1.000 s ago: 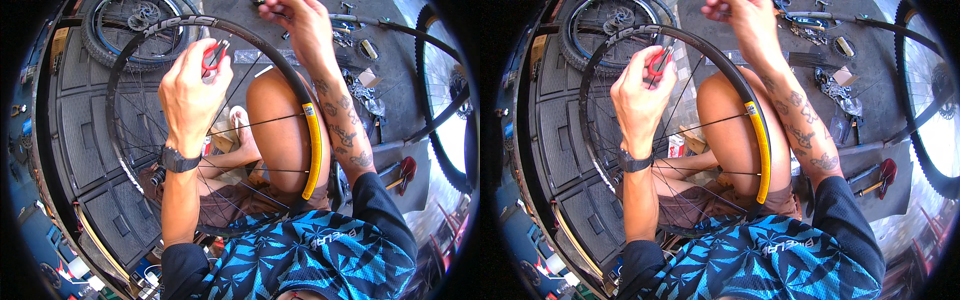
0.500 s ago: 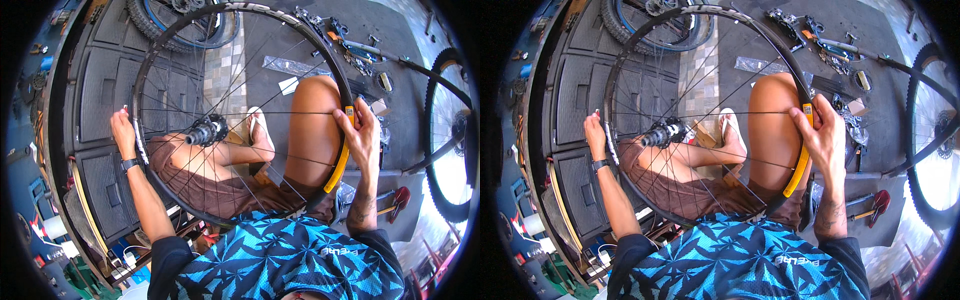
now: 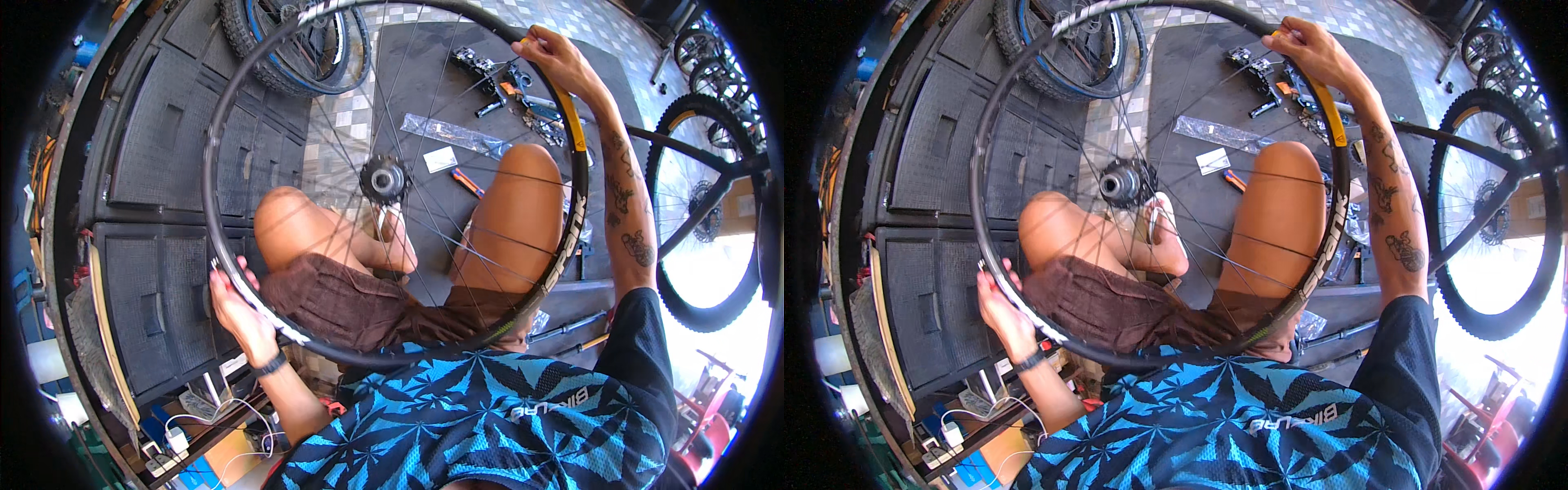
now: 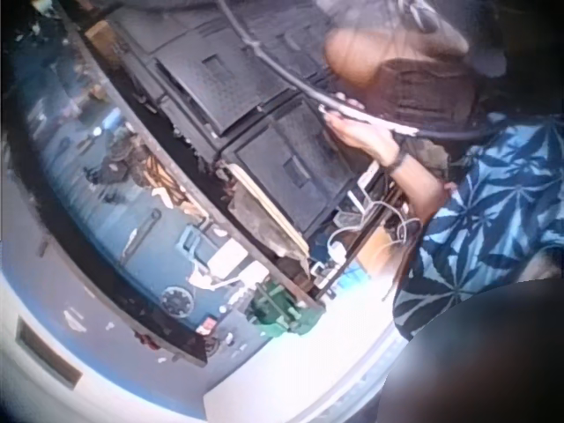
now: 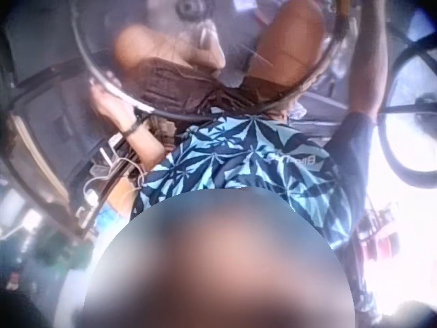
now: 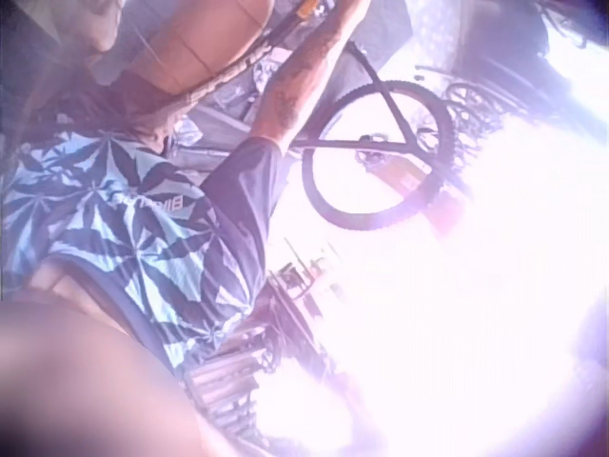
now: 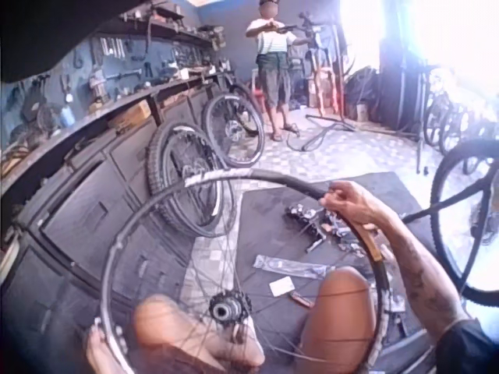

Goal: The person sits on the floor and laces a bicycle wheel by threading spokes through the rim and hub. They use a red spoke wrench to tighten the nipples and adjust spoke tension.

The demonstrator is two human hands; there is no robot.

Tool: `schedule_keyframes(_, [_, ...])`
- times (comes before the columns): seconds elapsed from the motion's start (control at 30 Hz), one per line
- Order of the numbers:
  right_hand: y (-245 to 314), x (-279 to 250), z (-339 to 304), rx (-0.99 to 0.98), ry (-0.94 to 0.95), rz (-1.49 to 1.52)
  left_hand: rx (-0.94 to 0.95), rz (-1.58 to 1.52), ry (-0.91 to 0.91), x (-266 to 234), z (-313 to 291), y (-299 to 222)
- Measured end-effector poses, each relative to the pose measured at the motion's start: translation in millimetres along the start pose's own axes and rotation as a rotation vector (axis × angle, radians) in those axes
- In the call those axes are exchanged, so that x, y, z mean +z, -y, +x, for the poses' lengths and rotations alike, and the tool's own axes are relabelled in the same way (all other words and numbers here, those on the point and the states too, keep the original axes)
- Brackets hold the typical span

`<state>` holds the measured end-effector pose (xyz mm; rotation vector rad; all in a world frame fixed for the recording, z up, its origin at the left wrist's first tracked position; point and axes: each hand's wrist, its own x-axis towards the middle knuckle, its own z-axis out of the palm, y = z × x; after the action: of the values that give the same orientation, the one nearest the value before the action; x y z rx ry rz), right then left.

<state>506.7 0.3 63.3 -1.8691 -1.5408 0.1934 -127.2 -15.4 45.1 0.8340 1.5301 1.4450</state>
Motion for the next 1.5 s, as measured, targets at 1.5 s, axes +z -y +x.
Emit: schedule_keyframes(1.5, [96.3,133.9,-13.8,0.956,0.997,1.378,0.523,-0.039,0.791,199.6,-14.9,-8.8])
